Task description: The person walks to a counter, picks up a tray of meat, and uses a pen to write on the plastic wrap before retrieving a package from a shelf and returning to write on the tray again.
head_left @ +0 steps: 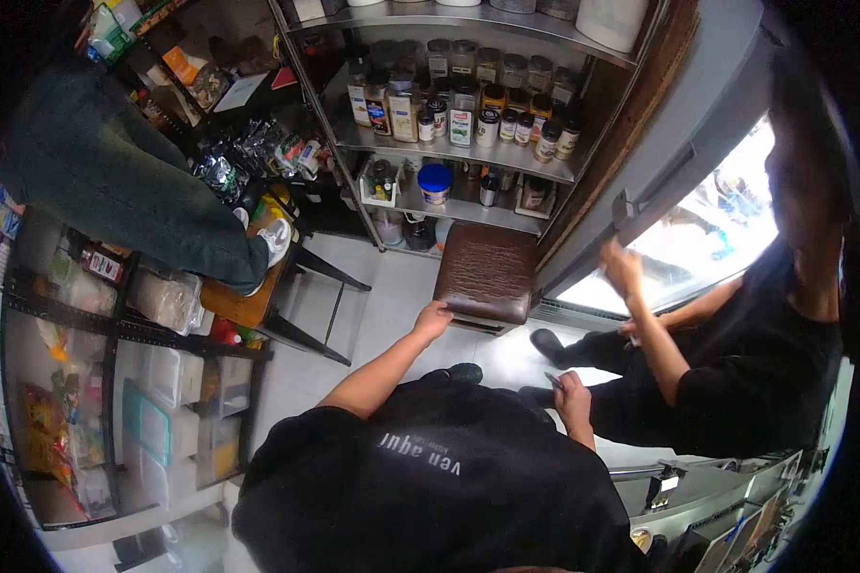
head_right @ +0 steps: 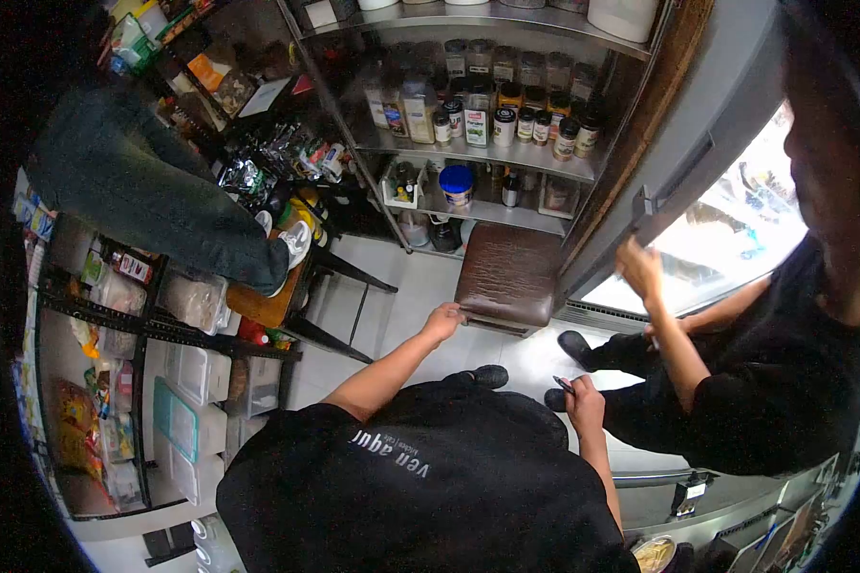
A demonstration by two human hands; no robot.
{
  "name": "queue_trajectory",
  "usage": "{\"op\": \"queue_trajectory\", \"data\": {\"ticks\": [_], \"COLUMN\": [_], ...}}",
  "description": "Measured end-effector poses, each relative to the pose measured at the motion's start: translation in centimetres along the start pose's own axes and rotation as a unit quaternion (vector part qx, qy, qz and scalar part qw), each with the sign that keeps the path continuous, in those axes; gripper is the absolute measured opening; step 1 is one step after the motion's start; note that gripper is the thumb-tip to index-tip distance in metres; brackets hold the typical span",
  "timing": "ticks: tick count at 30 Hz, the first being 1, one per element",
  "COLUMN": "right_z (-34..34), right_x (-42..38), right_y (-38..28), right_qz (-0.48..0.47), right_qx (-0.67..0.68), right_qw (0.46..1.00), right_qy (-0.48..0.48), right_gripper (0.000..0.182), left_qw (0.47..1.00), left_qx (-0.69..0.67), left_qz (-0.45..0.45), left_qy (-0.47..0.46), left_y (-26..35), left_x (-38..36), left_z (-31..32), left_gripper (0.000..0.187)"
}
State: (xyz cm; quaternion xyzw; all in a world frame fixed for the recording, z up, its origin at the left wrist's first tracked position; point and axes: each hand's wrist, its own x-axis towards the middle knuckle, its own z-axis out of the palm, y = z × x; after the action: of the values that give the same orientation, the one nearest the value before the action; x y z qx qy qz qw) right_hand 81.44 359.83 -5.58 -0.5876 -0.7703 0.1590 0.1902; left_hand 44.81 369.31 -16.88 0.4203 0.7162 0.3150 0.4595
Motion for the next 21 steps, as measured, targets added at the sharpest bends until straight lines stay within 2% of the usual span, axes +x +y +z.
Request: {"op": "queue_trajectory", "data": {"ticks": [2,5,7,13,16,21], "right_z": [0.0,0.1,0.3,0.6,0.9,0.5], "right_x": [0.0,0.0,0.0,-0.1,-0.1,-0.2], "right_y": [0.1,0.3,0.5,0.5,0.5,0.8], "right_qz": [-0.005,0.000,-0.024,0.010,-0.004,-0.021], "right_qx": [-0.002,0.013,0.018,0.029,0.042,0.038], "right_qw": [1.000,1.000,1.000,0.999,0.999,0.999], "right_qy": [-0.003,-0.006,0.001,-0.028,0.007,0.014], "right_gripper": [0.011,0.010,0.011,0.011,0.018,0.017], "left_qw": [1.000,0.999,0.999,0.999,0.999,0.999], "left_qx": [0.021,0.040,0.033,0.046,0.041,0.021], "left_qz": [-0.009,-0.008,-0.003,-0.021,-0.017,-0.025], "left_qy": [0.018,0.016,0.018,-0.013,-0.011,-0.015], "left_y": [0.3,0.4,-2.3,-2.0,-1.2,-0.1], "left_x": [0.0,-0.1,1.5,0.7,-0.1,-0.9], "left_z": [-0.1,-0.4,0.5,0.0,-0.2,-0.3], "left_gripper": [0.051,0.053,0.053,0.052,0.049,0.047]}}
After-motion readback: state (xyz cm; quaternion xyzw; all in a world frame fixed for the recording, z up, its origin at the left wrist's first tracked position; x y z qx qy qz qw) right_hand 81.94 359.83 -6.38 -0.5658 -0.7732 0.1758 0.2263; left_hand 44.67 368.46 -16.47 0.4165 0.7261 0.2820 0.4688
